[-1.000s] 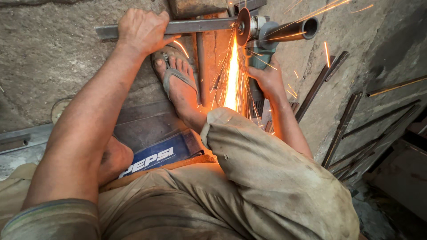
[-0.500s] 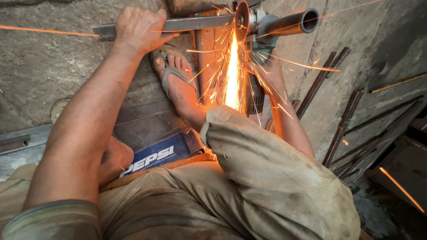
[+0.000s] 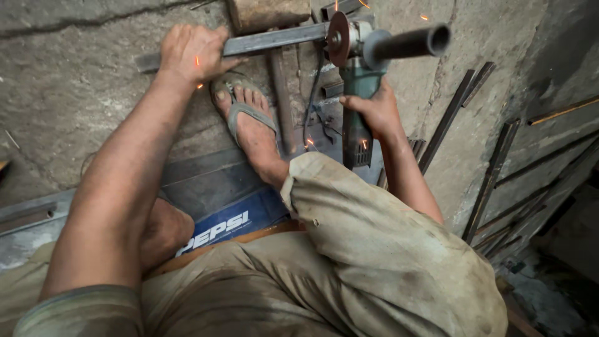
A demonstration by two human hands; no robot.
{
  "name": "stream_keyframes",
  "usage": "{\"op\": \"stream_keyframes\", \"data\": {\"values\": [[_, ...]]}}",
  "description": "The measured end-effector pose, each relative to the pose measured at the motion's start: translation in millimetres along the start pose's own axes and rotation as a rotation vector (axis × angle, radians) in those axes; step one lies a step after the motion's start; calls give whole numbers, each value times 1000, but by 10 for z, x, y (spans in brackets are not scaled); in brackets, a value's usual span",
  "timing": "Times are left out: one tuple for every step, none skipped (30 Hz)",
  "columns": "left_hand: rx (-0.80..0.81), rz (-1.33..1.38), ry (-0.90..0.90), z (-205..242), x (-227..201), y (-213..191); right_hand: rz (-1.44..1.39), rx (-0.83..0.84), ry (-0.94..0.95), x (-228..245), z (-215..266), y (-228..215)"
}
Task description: The person uses an angle grinder to cut a long metal bar into several smaller pieces. They hold the bar with their left hand and operate the grinder with their right hand, producing sparks as they cut. The cut pieces are placed on the floor nearby.
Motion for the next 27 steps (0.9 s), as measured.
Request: {"op": "stream_keyframes", "data": {"values": [[68,28,-26,-6,17,28,2,3,-5,15,59,-29],[135,55,-53,-22,54,45,3,5,-9,30,110,-57],[197,81,-82,-54,85,58,7,10,-19,56,127,-86],[248,90,-70,-79,96,66,13,4,-17,72,136,-110],[301,99,-62,-78,123,79,19,3,-12,80,152,-121],[355,107,-54,-68,139,105,25,1,-8,87,167,-124],[372,86,-61,-50,154,127,25,8,-10,98,170,-114],[390,65,-67,-32,161,153,26,15,-12,112,174,-96],[398,42,-73,-48,186,149,27,21,-23,151,132,-78],[345,36,-65,-55,193,118,21,19,-15,178,92,-64],[297,29,-49,-45,162,118,13,10,-2,181,93,-57],[250,23,-34,-38,133,123,5,1,12,175,92,-55],[237,-26,-34,-7,95,170,15,-1,10,163,118,-56],[223,-74,-33,21,47,215,24,-2,8,150,139,-51],[202,-123,-41,46,35,220,36,3,-1,162,120,-33],[151,-90,-28,83,-1,194,23,8,-3,174,117,-13],[99,-58,-14,104,-49,160,11,11,-4,188,118,0],[47,-26,0,117,-76,109,-1,14,-6,199,115,16],[130,0,-54,116,-63,136,0,16,-3,209,112,21],[213,25,-109,92,-47,156,0,18,0,214,108,30],[300,53,-165,104,-36,182,2,21,7,214,121,37],[304,66,-161,88,-43,150,14,24,16,216,129,39],[304,80,-156,31,-38,105,26,27,22,230,117,33],[304,94,-151,8,-41,66,39,30,28,249,112,29],[316,111,-161,-5,-26,30,45,32,32,275,90,31],[328,129,-172,-19,-8,-4,50,35,36,305,72,32],[343,148,-182,-16,0,-22,56,38,43,331,60,32]]}}
Point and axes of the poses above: each hand's wrist, its own z-axis away from the middle knuckle, its own y-axis out of the palm, x = y × z, the point moved 6 cm from there along -z, towards the middle knuckle, and after that the axes turned 6 degrees about -y, right-handed, at the moved point
